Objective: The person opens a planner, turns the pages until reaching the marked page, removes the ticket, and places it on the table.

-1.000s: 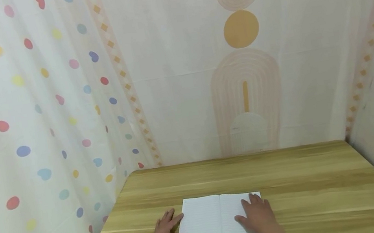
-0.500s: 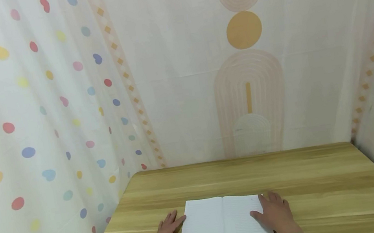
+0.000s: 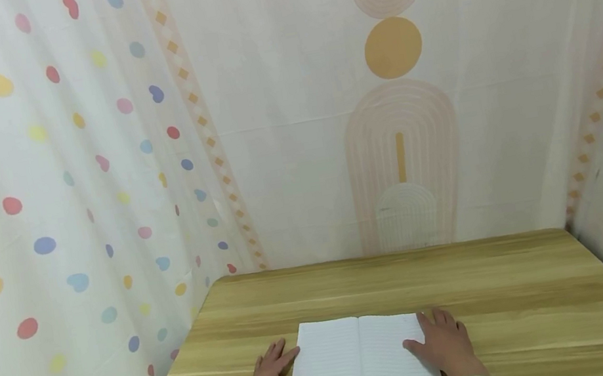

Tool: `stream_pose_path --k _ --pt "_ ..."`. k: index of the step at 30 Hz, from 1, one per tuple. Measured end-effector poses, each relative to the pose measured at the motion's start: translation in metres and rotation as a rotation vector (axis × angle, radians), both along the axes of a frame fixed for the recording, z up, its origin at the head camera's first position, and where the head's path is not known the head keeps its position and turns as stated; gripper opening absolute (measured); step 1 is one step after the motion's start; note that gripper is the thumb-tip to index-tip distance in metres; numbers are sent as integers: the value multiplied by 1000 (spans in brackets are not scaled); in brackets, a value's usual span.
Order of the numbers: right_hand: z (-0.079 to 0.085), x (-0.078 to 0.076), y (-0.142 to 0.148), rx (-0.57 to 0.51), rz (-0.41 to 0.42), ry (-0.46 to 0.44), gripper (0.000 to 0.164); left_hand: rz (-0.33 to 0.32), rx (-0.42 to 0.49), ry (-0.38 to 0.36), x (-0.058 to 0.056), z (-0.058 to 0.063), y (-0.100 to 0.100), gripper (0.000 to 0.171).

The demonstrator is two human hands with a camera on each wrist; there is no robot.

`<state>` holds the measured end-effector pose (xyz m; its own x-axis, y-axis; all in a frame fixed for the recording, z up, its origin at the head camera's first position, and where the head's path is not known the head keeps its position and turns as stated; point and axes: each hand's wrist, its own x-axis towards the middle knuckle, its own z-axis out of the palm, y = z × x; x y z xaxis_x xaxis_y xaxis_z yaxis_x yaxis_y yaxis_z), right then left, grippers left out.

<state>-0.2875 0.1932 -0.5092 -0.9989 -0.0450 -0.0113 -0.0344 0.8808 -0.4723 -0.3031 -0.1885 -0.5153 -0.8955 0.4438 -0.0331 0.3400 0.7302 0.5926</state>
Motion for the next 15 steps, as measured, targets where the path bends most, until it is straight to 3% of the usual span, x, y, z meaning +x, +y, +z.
stream_pose_path --k 7,15 --pt "-2 1 0 -1 -4 40 74 5 3 -2 1 1 0 76" --pt "-4 -1 -4 -32 -3 170 44 8 -1 -13 0 1 0 76"
